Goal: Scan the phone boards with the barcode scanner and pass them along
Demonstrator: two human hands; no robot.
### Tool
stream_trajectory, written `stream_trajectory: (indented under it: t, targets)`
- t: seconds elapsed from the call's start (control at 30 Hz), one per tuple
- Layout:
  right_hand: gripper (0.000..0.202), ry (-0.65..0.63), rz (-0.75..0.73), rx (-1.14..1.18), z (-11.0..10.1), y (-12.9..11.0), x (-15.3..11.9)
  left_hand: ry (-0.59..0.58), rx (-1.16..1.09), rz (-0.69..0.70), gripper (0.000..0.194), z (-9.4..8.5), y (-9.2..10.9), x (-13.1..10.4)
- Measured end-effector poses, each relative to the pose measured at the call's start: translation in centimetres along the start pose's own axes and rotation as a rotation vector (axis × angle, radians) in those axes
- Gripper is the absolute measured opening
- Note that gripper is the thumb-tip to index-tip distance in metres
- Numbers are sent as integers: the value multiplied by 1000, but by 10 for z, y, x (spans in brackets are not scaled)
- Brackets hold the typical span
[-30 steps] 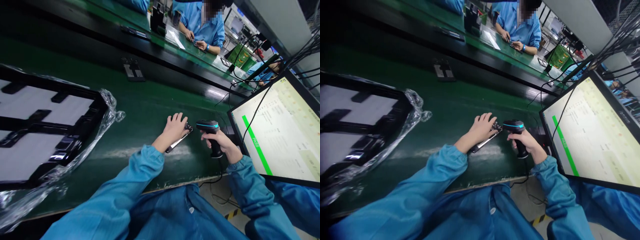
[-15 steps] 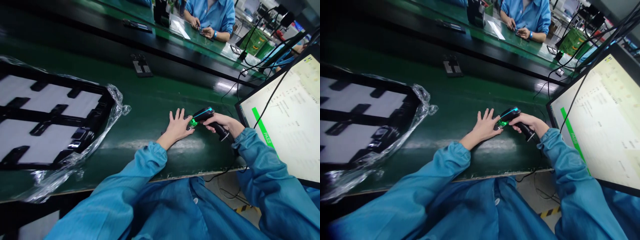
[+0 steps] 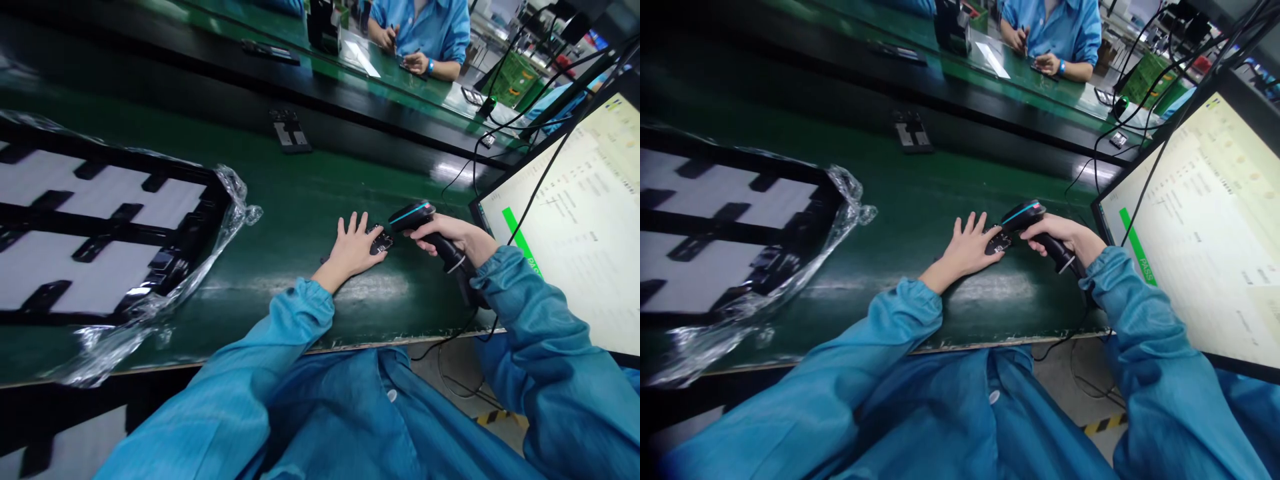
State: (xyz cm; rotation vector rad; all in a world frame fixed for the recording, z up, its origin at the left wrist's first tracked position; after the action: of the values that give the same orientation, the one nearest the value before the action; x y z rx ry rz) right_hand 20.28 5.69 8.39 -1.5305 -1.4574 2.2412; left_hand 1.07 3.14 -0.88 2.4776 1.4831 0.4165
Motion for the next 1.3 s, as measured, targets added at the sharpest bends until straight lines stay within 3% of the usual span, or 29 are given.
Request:
stream_trajectory:
  t: [0.2,0.4,0.63,0.93,1.03,1.1,1.17,1.23,1.3]
  targets:
    - [25,87,-80,-75,7,-5,-3,0,11,-78,69,2,15,-2]
    - [18,58,26,-216,32,-29,18,73,-7,-203,57,6,37,-6]
    - [16,130,105,-303,39,-50,33,76,-24,-226,58,5,34,-7]
    - [20,155,139,-293,42,-57,28,75,4,-249,61,8,39,-6]
    - [16,160,130,-270,39,-59,24,44,7,-251,65,5,32,-6]
    - [13,169,58,-202,33,-52,19,-69,-23,-141,77,2,18,-1]
    - [16,155,-29,-61,29,-32,9,-242,-87,88,95,0,0,6]
    - [22,113,-80,132,31,1,-3,-362,-144,319,103,-3,-19,16]
    - [29,99,-99,301,41,43,-15,-357,-164,445,97,-6,-32,28]
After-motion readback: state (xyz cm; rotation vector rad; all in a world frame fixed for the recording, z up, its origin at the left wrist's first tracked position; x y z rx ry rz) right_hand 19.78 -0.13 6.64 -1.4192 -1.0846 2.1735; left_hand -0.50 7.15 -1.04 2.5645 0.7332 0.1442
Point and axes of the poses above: each hand's wrist, its own x-axis towards the middle knuckle, its own z-axis out of the palm, y = z × x, the point moved 4 cm from there along x, towards the middle knuckle, and after that the axes turned 5 degrees about z, right-handed, at the moved point
